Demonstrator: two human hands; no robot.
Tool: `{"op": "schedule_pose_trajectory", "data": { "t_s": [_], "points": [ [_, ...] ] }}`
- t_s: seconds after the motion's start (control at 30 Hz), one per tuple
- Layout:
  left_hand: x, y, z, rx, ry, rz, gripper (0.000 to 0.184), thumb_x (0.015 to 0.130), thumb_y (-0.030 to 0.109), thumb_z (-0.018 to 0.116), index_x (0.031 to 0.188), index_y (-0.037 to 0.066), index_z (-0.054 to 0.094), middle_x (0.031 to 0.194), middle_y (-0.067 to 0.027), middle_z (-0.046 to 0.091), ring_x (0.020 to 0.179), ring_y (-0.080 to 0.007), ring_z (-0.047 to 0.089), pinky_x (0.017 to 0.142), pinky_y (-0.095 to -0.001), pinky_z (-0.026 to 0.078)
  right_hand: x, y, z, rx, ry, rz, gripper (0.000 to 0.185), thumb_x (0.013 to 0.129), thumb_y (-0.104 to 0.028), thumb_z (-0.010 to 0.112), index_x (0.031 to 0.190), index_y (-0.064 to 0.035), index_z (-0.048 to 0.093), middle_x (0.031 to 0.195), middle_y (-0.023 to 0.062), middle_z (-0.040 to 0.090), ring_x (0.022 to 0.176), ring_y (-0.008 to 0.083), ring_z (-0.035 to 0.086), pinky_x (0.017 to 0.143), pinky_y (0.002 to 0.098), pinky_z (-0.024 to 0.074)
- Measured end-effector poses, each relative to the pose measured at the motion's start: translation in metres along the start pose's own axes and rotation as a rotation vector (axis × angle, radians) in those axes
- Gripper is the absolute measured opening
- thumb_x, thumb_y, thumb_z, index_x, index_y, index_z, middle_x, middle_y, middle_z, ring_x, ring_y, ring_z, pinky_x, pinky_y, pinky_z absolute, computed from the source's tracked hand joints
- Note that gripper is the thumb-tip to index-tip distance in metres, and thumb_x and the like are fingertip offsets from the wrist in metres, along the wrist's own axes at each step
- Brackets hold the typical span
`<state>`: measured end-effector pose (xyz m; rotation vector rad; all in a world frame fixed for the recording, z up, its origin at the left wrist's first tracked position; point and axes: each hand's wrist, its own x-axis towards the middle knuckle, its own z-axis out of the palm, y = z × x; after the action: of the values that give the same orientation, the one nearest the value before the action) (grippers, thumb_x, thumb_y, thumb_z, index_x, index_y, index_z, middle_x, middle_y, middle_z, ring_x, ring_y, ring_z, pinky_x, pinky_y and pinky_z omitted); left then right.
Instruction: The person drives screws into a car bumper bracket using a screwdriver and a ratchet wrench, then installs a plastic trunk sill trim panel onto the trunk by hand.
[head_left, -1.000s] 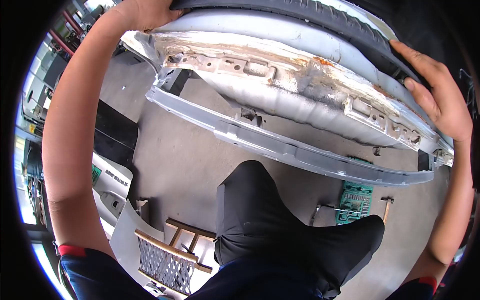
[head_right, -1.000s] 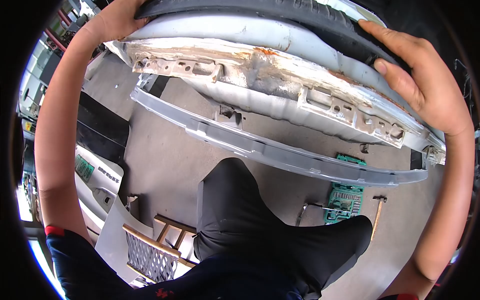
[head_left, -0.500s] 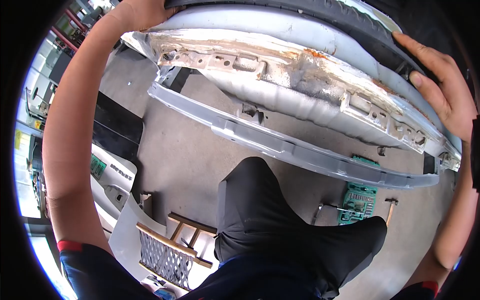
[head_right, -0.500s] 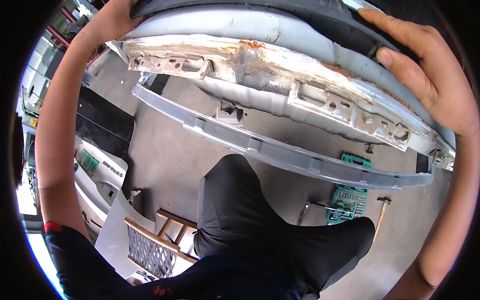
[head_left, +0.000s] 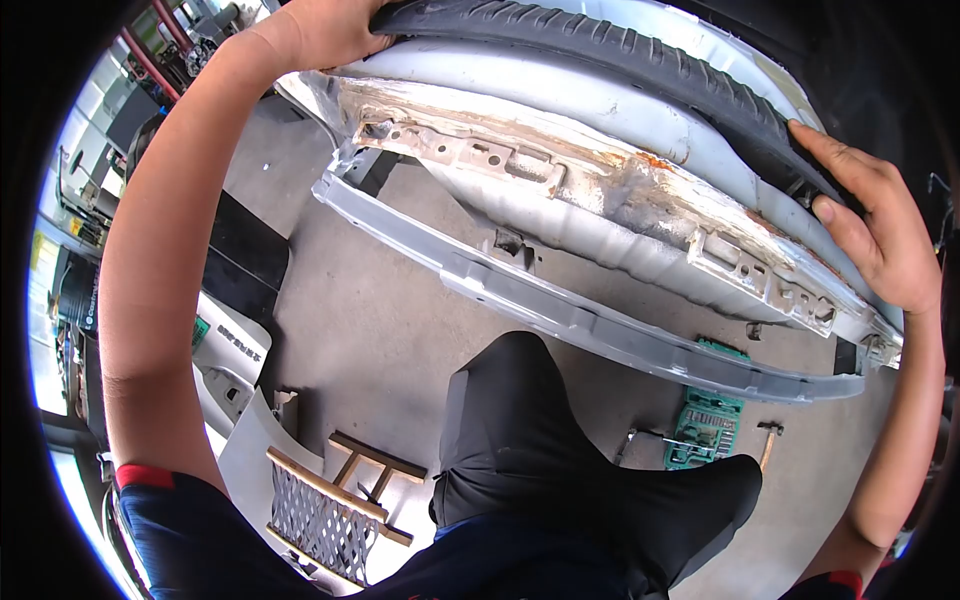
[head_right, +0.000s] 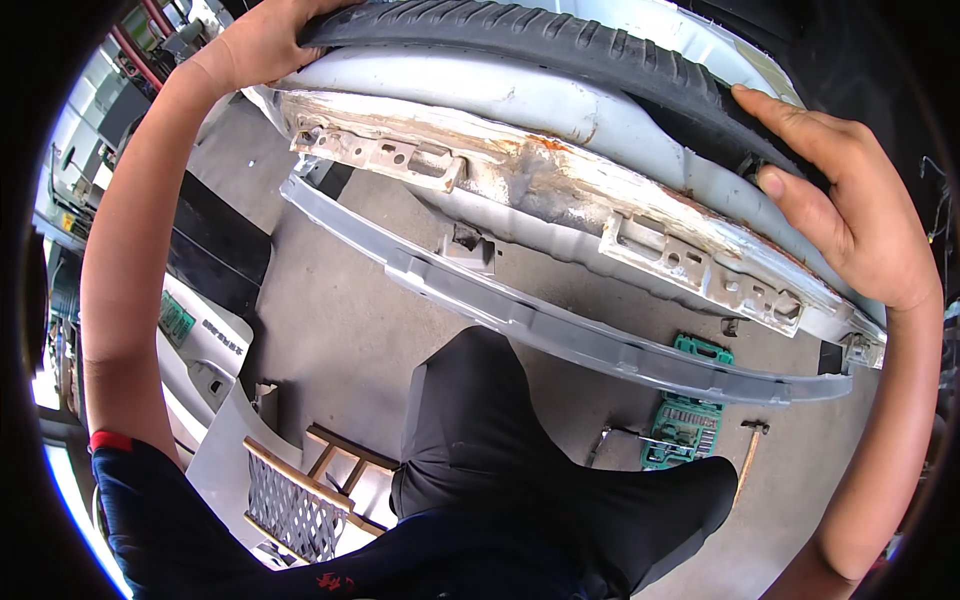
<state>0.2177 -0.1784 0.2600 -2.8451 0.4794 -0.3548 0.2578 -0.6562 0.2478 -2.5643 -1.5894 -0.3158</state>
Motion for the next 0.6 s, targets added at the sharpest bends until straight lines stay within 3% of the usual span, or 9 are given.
{"op": "schedule_pose_trajectory", "data": {
  "t_s": [0.3, 0.4, 0.6],
  "points": [
    [-0.003, -0.001, -0.005, -0.033, -0.036, 0.065, 0.061, 0.073, 0.008, 0.069, 0.133, -0.002, 0.063, 0.108, -0.0281, 0.072, 0.101, -0.0422, 0.070, 0.089, -0.0451, 0.056, -0.005, -0.004, 0.001, -0.097, 0.014, 0.023, 0.053, 0.097, -0.024, 0.062, 0.141, 0.0052, 0.058, 0.124, 0.0322, 0.067, 0.116, 0.0441, 0.066, 0.106, 0.0441, 0.0469],
    [-0.003, 0.005, -0.012, -0.003, -0.119, -0.003, 0.057, 0.072, 0.007, 0.070, 0.128, -0.002, 0.065, 0.099, -0.0272, 0.072, 0.095, -0.0428, 0.071, 0.083, -0.0463, 0.056, -0.009, -0.010, 0.001, -0.187, 0.021, 0.047, 0.053, 0.098, -0.026, 0.062, 0.142, 0.0026, 0.059, 0.127, 0.0306, 0.066, 0.118, 0.0431, 0.065, 0.107, 0.0439, 0.0463],
    [-0.003, 0.004, -0.005, 0.048, -0.059, 0.047, 0.044, 0.071, 0.008, 0.071, 0.114, -0.003, 0.068, 0.093, -0.0272, 0.071, 0.091, -0.0447, 0.069, 0.078, -0.0481, 0.055, -0.009, -0.011, 0.001, -0.133, 0.007, 0.056, 0.053, 0.099, -0.027, 0.062, 0.142, 0.0027, 0.058, 0.129, 0.0305, 0.066, 0.119, 0.0428, 0.064, 0.108, 0.0434, 0.0459]
  ]
}}
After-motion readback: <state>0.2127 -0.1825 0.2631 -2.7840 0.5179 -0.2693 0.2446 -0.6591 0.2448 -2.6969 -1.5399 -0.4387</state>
